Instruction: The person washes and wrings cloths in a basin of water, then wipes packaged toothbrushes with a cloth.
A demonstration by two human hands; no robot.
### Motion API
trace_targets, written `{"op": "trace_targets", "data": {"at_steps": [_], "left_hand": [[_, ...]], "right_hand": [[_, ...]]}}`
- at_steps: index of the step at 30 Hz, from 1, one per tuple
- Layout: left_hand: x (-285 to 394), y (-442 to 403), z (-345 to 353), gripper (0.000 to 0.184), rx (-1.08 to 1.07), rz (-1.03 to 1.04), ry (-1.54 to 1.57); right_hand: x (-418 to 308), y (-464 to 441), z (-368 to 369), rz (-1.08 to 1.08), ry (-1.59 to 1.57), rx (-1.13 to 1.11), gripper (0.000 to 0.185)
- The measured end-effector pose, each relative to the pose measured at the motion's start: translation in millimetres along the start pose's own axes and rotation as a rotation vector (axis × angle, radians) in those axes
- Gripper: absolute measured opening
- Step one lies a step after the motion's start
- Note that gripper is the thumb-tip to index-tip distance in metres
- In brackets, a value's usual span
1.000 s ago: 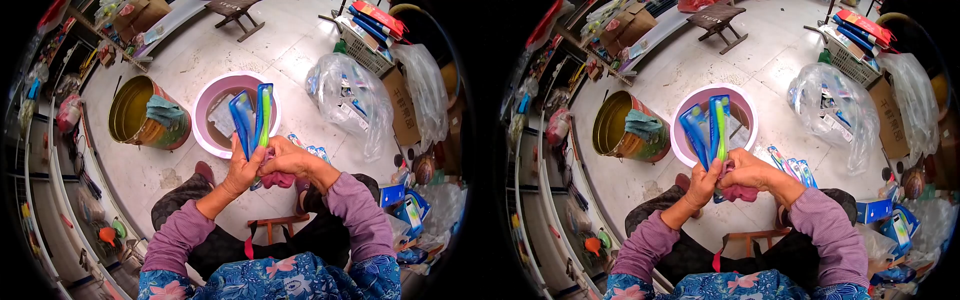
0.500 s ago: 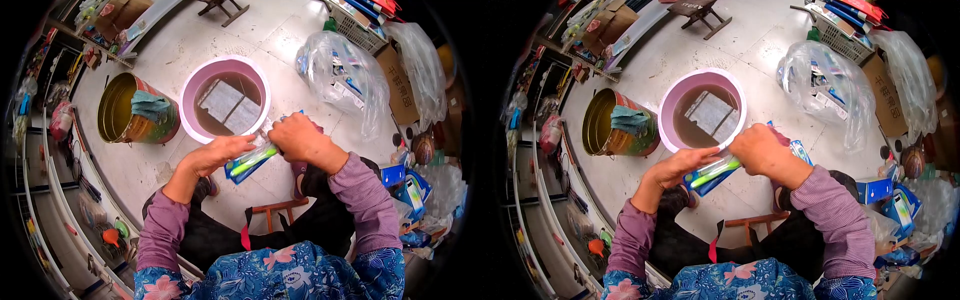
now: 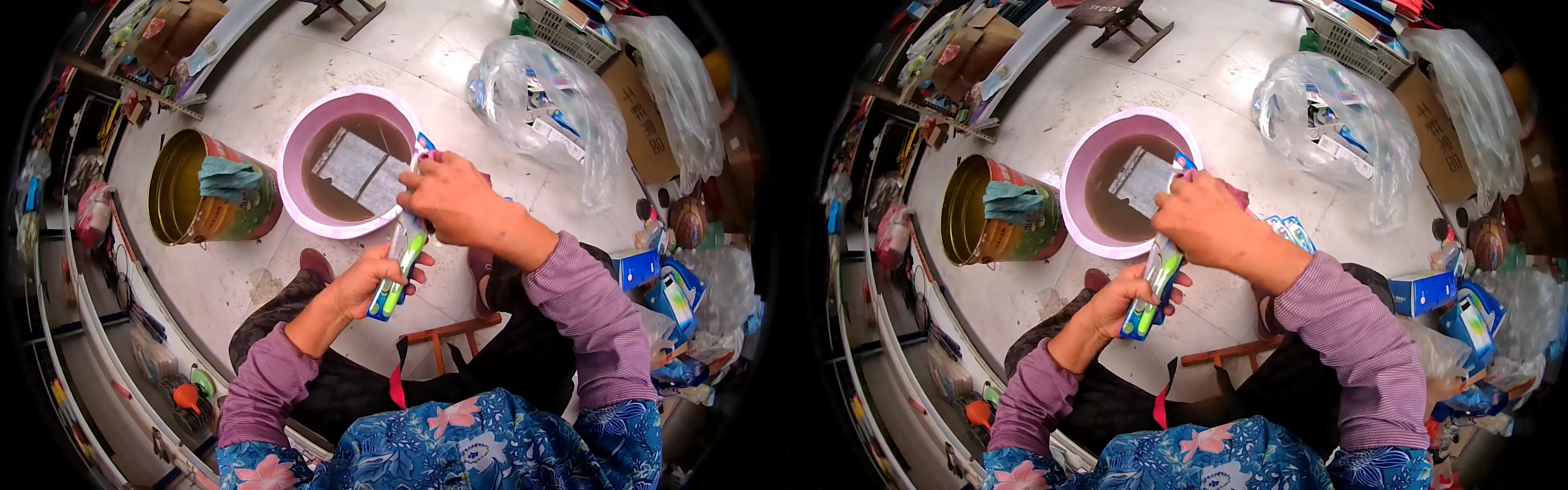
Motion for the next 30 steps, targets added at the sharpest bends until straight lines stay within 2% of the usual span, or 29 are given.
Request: {"op": "trace_targets", "data": {"at_steps": [1,3,4,5,7,8,9,11,13,14,15,17,18,21,23,24,25,27,29,30], "left_hand": [[1,1,-1,0.066,0.003,0.003,0.0],[10,7,3,0.063,-0.107,0.082,0.236],[16,10,4,0.058,-0.121,0.113,0.262],[20,13,6,0.058,-0.12,0.125,0.261],[31,21,4,0.05,-0.086,0.236,0.316],[35,21,1,0.045,-0.088,0.247,0.313],[37,22,2,0.045,-0.086,0.259,0.313],[41,24,0,0.042,0.061,0.298,0.234],[38,24,2,0.038,0.109,0.293,0.13],[35,25,7,0.038,0.181,0.293,0.04],[32,26,10,0.038,0.248,0.286,-0.052],[28,23,10,0.038,0.208,0.288,-0.042],[33,25,15,0.039,0.184,0.304,-0.06],[39,25,15,0.04,0.147,0.334,-0.076],[40,27,7,0.026,0.245,0.333,-0.144],[39,23,1,0.027,0.296,0.421,0.134],[37,24,-1,0.027,0.296,0.425,0.137],[24,22,14,0.041,0.104,0.264,-0.163],[28,25,24,0.042,0.099,0.257,-0.119],[34,27,23,0.042,0.105,0.278,-0.102]], "right_hand": [[7,-2,-4,0.014,-0.054,0.026,0.017],[29,4,-24,0.169,-0.285,0.339,0.032],[40,5,-34,0.235,-0.403,0.376,0.042],[57,9,-31,0.359,-0.708,0.518,0.041],[79,30,-44,0.74,-1.015,0.699,0.035],[84,35,-57,0.67,-0.952,0.878,0.03],[75,31,-60,0.657,-0.953,0.876,0.03],[35,20,-57,0.595,-1.162,0.811,0.028],[-11,-1,-53,0.125,-0.665,0.75,0.028],[-25,-9,-43,0.114,-0.532,0.659,0.024],[-17,-8,-36,0.126,-0.529,0.658,0.024],[18,-6,-30,0.226,-0.305,0.717,0.02],[31,-8,-29,0.258,-0.307,0.733,0.019],[22,-11,-26,0.317,-0.187,0.762,0.021],[-20,-16,-36,0.151,-0.414,0.781,0.022],[-32,-17,-33,0.107,-0.439,0.7,0.025],[-37,-17,-29,0.061,-0.462,0.619,0.028],[2,-10,-17,0.144,-0.241,0.639,0.023],[33,-8,-34,0.276,-0.18,0.692,0.02],[39,-10,-35,0.268,-0.174,0.688,0.02]]}}
Point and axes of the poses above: each hand's wrist, its own y-axis away from the middle knuckle, its own z-axis out of the palm, x = y × z, the point moved 7 cm from there along -y, towards the middle knuckle, and after that the axes turned 11 degrees about -z, right-handed, at the moved point
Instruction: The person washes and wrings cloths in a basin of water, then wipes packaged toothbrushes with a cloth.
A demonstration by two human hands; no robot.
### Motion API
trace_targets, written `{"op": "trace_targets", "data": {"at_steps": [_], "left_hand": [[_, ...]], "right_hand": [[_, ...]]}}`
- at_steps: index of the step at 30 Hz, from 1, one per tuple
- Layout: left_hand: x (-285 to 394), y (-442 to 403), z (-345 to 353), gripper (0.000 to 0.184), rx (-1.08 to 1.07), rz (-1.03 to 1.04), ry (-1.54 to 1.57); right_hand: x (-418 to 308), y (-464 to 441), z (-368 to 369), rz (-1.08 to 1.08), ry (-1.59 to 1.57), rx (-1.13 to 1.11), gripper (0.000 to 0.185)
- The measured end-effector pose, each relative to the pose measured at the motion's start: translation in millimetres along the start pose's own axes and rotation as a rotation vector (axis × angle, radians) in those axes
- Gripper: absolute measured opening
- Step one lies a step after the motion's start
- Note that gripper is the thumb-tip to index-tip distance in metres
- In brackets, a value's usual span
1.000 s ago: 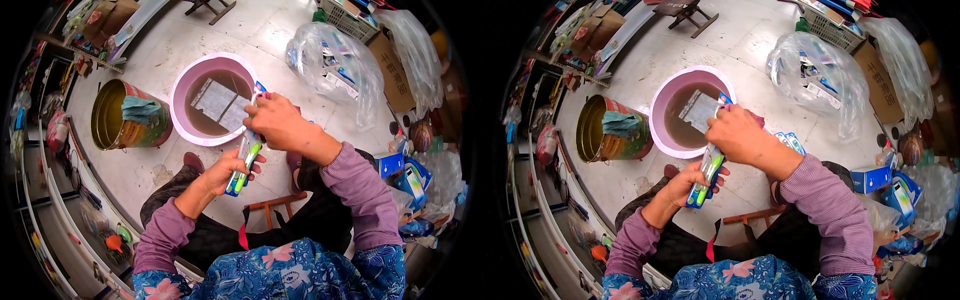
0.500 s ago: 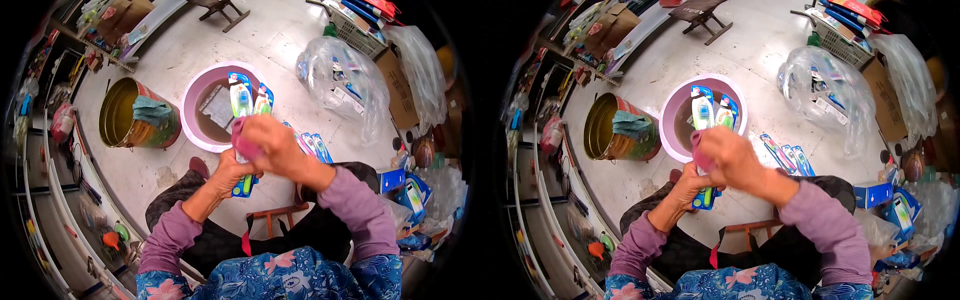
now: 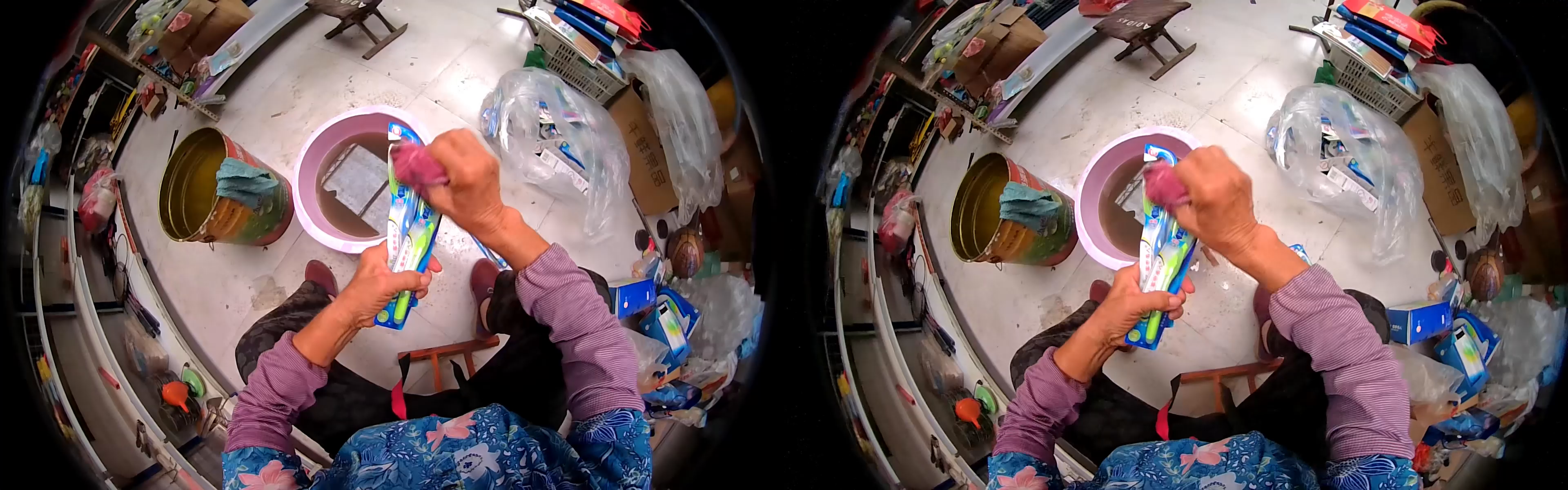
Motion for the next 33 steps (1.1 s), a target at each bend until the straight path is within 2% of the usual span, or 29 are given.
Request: {"op": "trace_targets", "data": {"at_steps": [2,3,5,6,7,9,10,11,13,14,16,17,19,20,21,23,25,27,28,29,30,31,32,33], "left_hand": [[7,3,-1,0.042,0.005,0.004,0.019],[6,2,-3,0.042,0.006,0.01,0.022],[0,-3,-5,0.037,0.014,-0.022,-0.036],[1,-3,-1,0.031,-0.008,-0.005,-0.187],[-3,1,7,0.029,-0.036,-0.015,-0.153],[-15,1,5,0.029,-0.049,-0.06,-0.207],[-17,2,7,0.029,-0.055,-0.061,-0.203],[-16,3,9,0.031,-0.073,-0.058,-0.236],[-13,4,10,0.033,-0.089,-0.052,-0.267],[-12,4,10,0.035,-0.101,-0.055,-0.247],[-10,4,10,0.038,-0.111,-0.055,-0.227],[-8,4,10,0.039,-0.112,-0.055,-0.241],[-6,3,10,0.041,-0.114,-0.056,-0.256],[-6,2,8,0.041,-0.108,-0.061,-0.242],[-7,2,7,0.042,-0.101,-0.066,-0.227],[-9,0,4,0.043,-0.091,-0.075,-0.219],[-9,0,4,0.045,-0.078,-0.081,-0.207],[-5,-1,-1,0.048,0.014,-0.079,-0.135],[-3,-2,-2,0.048,0.019,-0.076,-0.133],[3,-3,-6,0.045,0.037,-0.031,-0.067],[7,-3,-10,0.041,0.056,0.014,-0.001],[8,-3,-12,0.041,0.063,0.017,0.001],[11,-3,-14,0.04,0.071,0.041,-0.024],[13,-4,-15,0.04,0.076,0.063,-0.052]], "right_hand": [[27,4,-9,0.294,-0.138,0.251,0.02],[22,1,-11,0.288,-0.14,0.249,0.02],[-18,-10,-20,-0.031,-0.157,0.211,0.02],[-35,-7,-9,-0.103,-0.185,0.029,0.02],[-43,0,5,-0.199,-0.012,-0.121,0.021],[-12,4,8,0.052,-0.126,0.006,0.02],[6,2,8,0.123,-0.069,0.021,0.018],[21,-3,0,0.114,-0.048,0.055,0.014],[56,-4,-13,0.277,-0.053,0.165,0.012],[63,-4,-18,0.277,-0.053,0.165,0.012],[87,5,-24,0.634,-0.306,0.214,0.01],[84,3,-28,0.633,-0.306,0.214,0.01],[82,4,-40,0.683,-0.595,0.484,0.012],[87,8,-40,0.795,-0.804,0.58,0.013],[90,7,-46,0.797,-0.803,0.58,0.013],[97,7,-51,0.867,-1.251,0.763,0.018],[92,0,-63,0.836,-1.373,0.779,0.024],[87,-2,-72,0.745,-1.25,0.701,0.03],[76,0,-72,0.707,-1.068,0.673,0.036],[59,1,-68,0.713,-0.896,0.508,0.035],[35,-4,-54,0.645,-0.882,0.247,0.029],[13,1,-39,0.571,-0.804,0.129,0.025],[-14,1,-27,0.218,-0.593,0.027,0.03],[-42,8,-11,0.074,-0.567,0.01,0.034]]}}
Point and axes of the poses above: each hand's wrist, its own y-axis away from the middle knuckle, its own z-axis out of the palm, x = y × z, the point moved 7 cm from there along -y, towards the middle knuckle, and after that the axes turned 11 degrees about -z, right-handed, at the moved point
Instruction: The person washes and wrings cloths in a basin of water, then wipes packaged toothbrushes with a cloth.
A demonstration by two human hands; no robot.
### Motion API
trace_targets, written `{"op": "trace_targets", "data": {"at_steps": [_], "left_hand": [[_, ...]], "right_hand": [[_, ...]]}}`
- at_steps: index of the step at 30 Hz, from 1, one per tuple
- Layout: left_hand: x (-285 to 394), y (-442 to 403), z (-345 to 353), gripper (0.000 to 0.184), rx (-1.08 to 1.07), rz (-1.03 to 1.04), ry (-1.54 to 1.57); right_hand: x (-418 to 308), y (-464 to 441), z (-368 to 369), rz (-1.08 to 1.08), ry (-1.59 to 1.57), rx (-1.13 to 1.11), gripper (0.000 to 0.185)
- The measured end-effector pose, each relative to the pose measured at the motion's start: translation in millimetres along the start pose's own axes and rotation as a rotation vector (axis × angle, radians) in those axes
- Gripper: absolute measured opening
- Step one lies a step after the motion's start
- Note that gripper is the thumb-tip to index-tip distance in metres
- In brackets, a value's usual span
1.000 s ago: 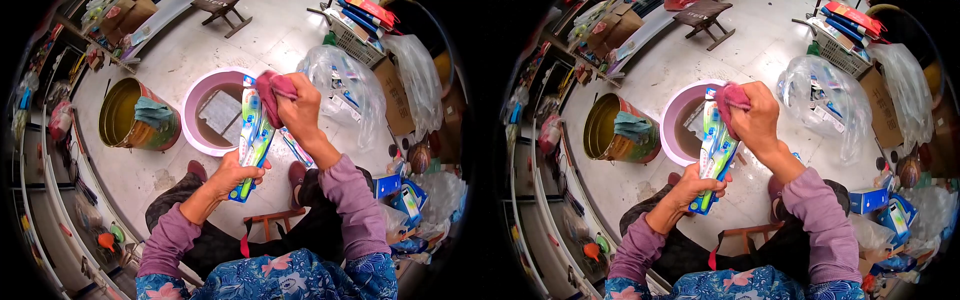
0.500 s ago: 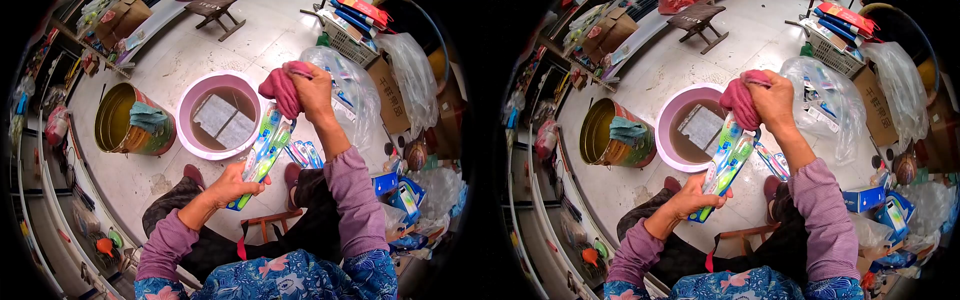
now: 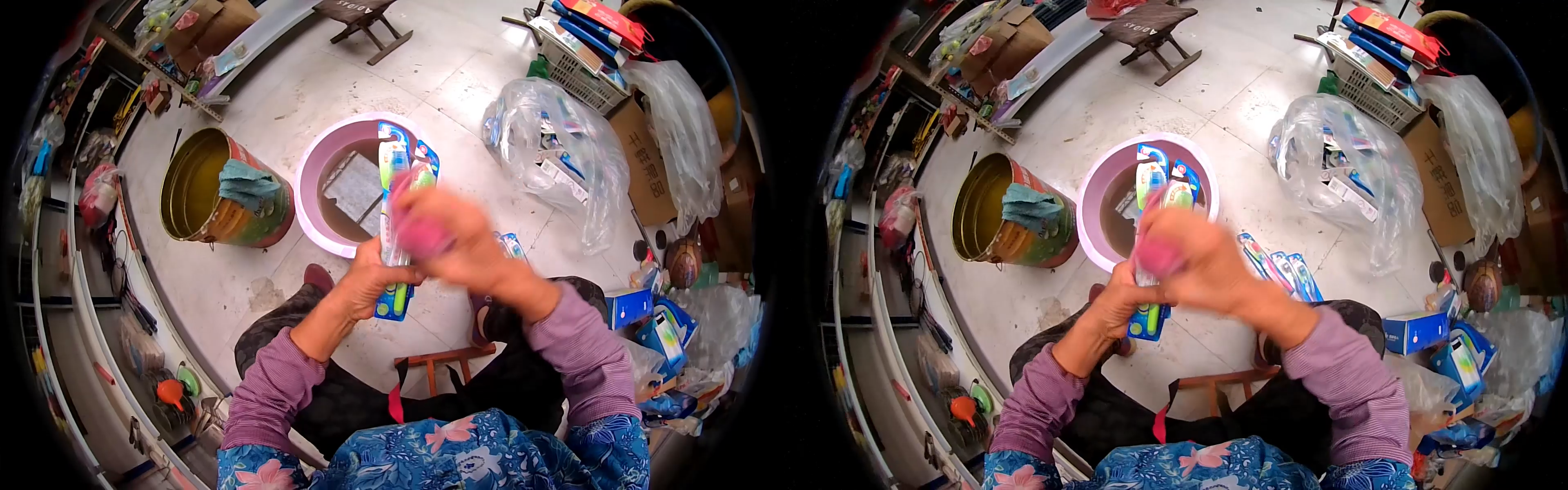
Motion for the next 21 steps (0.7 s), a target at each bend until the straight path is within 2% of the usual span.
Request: {"op": "trace_targets", "data": {"at_steps": [1,2,4,5,6,8,10,11,12,14,16,18,21], "left_hand": [[-4,-2,-2,0.038,0.118,0.041,0.064],[-8,2,3,0.035,0.154,0.068,0.035],[-8,0,7,0.041,0.061,0.064,-0.091],[-4,0,9,0.041,0.061,0.065,-0.091],[3,2,14,0.043,0.058,0.062,-0.079],[8,4,16,0.044,0.056,0.063,-0.062],[11,6,14,0.047,0.012,0.054,-0.032],[12,7,11,0.047,0.026,0.048,-0.007],[14,8,11,0.047,0.027,0.052,-0.003],[21,10,11,0.035,0.015,0.084,0.153],[17,8,8,0.036,-0.004,0.077,0.148],[12,3,2,0.036,-0.027,0.067,0.143],[17,9,-11,0.036,0.044,0.111,0.138]], "right_hand": [[-6,8,23,-0.064,0.161,-0.197,0.035],[1,15,30,-0.077,0.245,-0.239,0.034],[16,7,15,-0.063,0.361,-0.103,0.033],[23,-2,5,-0.122,0.445,-0.044,0.032],[31,-6,-3,-0.072,0.513,-0.072,0.031],[29,-16,-15,-0.111,0.43,0.131,0.03],[50,-13,-41,0.205,0.46,0.353,0.031],[56,-12,-60,0.333,0.299,0.482,0.029],[67,-10,-74,0.365,0.134,0.585,0.023],[77,-2,-77,0.42,0.082,0.581,0.018],[68,3,-36,0.416,0.008,0.346,0.018],[37,9,7,0.244,0.152,0.118,0.02],[11,5,19,0.157,0.045,-0.036,0.016]]}}
Point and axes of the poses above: each hand's wrist, its own y-axis away from the middle knuckle, its own z-axis out of the palm, x = y × z, the point moved 7 cm from there along -y, towards the middle knuckle, and after that the axes turned 11 degrees about -z, right-handed, at the moved point
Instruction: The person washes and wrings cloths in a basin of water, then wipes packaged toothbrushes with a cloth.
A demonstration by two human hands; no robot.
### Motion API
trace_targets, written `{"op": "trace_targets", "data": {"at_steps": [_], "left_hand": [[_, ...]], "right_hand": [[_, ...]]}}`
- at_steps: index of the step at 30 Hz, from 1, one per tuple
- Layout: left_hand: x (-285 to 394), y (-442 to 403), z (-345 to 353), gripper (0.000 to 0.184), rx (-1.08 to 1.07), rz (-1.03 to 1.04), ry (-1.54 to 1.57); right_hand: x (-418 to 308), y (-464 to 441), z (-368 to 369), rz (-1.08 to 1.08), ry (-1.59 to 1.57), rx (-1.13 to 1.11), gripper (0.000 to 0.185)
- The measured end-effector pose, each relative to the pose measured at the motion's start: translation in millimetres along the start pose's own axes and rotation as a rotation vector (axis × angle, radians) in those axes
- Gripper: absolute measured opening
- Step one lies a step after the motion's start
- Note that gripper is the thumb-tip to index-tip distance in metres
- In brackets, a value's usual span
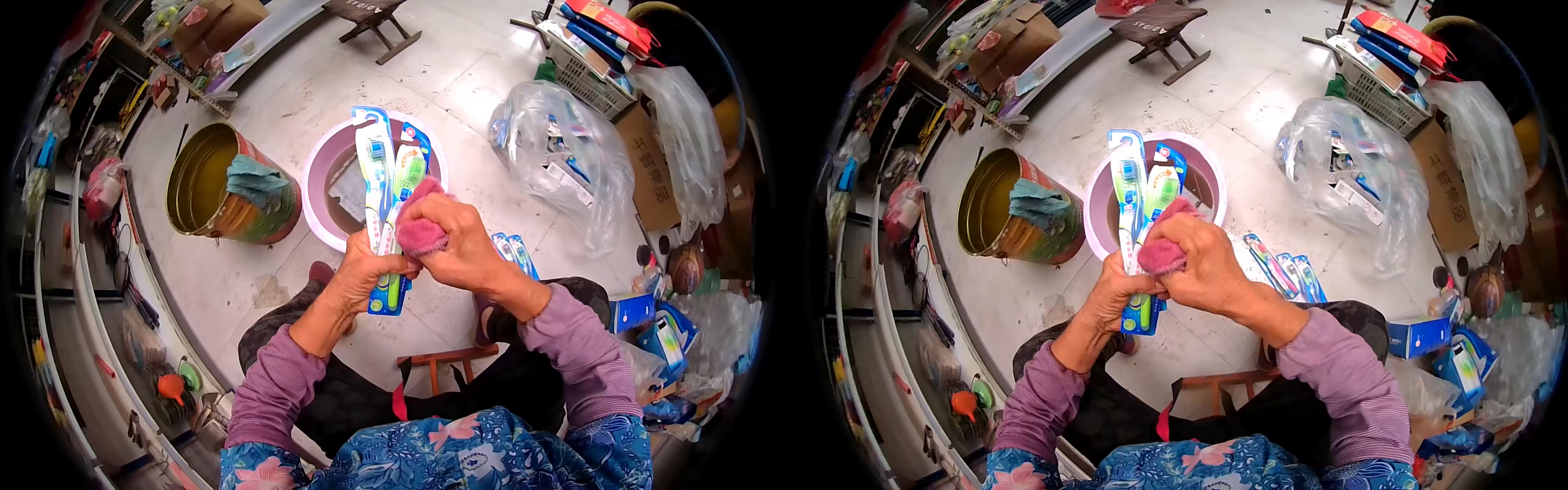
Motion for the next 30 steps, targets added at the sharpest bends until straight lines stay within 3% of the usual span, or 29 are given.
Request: {"op": "trace_targets", "data": {"at_steps": [4,6,9,11,13,15,18,19,21,24,25,26,27,30], "left_hand": [[-14,-7,-2,0.035,0.027,-0.052,0.057],[-27,-4,13,0.042,-0.117,-0.154,-0.052],[-20,-7,20,0.044,-0.168,-0.12,0.053],[-19,-7,19,0.044,-0.204,-0.123,0.042],[-12,-3,20,0.043,-0.189,-0.088,0.145],[-6,-3,20,0.042,-0.173,-0.071,0.169],[-4,-8,9,0.046,-0.149,-0.044,0.157],[-8,-14,0,0.046,-0.146,-0.043,0.157],[-17,-21,-3,0.051,-0.303,-0.118,0.367],[-14,-21,1,0.051,-0.212,-0.119,0.296],[-11,-22,8,0.051,-0.209,-0.115,0.299],[-5,-25,7,0.051,-0.078,-0.047,0.352],[0,-24,0,0.051,0.055,0.021,0.405],[1,-22,-8,0.048,0.02,0.017,0.396]], "right_hand": [[0,2,2,-0.006,-0.097,-0.178,0.013],[22,-1,-17,0.016,0.157,0.047,0.013],[21,-12,-34,-0.128,0.352,0.151,0.015],[40,-16,-54,-0.043,0.282,0.321,0.015],[66,-14,-85,0.232,0.156,0.509,0.014],[84,-10,-102,0.365,-0.293,0.667,0.015],[78,-15,-105,0.344,-0.47,0.696,0.019],[77,-15,-101,0.345,-0.472,0.695,0.019],[62,-23,-82,0.258,-0.284,0.47,0.015],[40,-19,-37,0.269,-0.084,0.229,0.016],[27,-16,-20,0.147,-0.032,0.176,0.018],[10,-11,-7,-0.144,0.131,0.187,0.018],[-10,-10,4,-0.262,0.164,0.114,0.021],[-25,2,20,-0.249,0.158,-0.012,0.024]]}}
Point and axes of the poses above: each hand's wrist, its own y-axis away from the middle knuckle, its own z-axis out of the palm, x = y × z, the point moved 7 cm from there along -y, towards the middle knuckle, and after that the axes turned 11 degrees about -z, right-handed, at the moved point
